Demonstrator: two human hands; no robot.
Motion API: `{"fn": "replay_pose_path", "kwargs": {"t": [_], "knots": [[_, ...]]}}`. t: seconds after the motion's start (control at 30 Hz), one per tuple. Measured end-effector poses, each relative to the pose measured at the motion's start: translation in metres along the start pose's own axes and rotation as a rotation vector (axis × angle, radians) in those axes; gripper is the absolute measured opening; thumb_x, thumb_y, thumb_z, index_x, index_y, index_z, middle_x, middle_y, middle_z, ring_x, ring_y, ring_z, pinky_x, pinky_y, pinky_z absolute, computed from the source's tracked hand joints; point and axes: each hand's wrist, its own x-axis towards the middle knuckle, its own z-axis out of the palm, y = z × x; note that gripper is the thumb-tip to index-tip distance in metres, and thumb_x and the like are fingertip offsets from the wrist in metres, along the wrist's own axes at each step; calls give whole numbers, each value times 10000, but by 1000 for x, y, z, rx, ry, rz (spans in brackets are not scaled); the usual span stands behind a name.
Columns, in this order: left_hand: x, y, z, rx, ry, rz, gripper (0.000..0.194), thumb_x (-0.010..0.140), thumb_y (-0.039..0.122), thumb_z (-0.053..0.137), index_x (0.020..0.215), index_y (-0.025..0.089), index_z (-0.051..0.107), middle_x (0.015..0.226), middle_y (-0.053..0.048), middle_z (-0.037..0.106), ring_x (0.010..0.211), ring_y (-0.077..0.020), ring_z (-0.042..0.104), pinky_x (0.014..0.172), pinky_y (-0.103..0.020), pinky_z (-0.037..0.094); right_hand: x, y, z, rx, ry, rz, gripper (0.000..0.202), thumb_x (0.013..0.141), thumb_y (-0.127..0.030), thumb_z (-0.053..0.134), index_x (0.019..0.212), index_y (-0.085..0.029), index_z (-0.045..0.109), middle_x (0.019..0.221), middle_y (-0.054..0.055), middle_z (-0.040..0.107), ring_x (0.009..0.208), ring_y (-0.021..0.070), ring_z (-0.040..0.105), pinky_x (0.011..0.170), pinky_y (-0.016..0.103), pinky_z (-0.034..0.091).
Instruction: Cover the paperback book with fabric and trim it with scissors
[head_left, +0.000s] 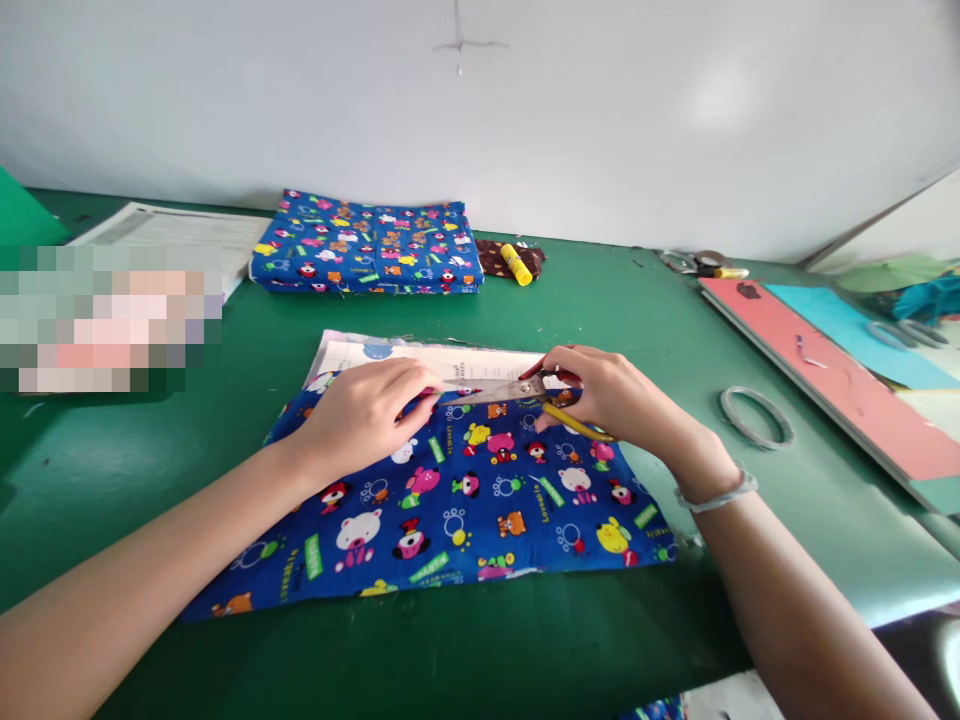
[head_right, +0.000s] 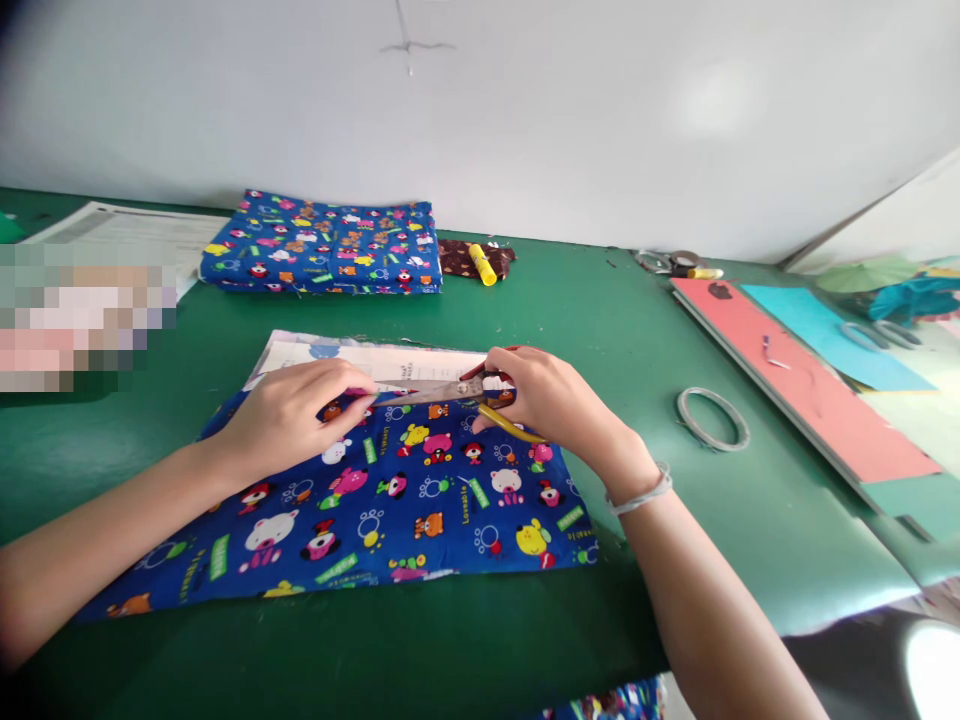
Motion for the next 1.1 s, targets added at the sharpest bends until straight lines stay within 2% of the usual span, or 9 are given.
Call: {"fn": "replay_pose_path", "kwargs": {"t": [0.53,1.1], "knots": [[-2,-1,1,-3,-9,-8,61,867,151,517,885,176,571,788,-24,670,719,-159,648,648,-274,504,0,3,1,-2,3,16,405,729,-550,715,979,-245,623,853,14,656,729,157,566,623,270,401],[-1,-1,1,23,3,-26,84,877,172,509,922,175,580,819,-38,701,705,-168,665,628,-284,517,0,4,1,-37,1,24,373,719,-533,730,943,-254,623,760,-19,649,661,135,548,547,256,331]]}}
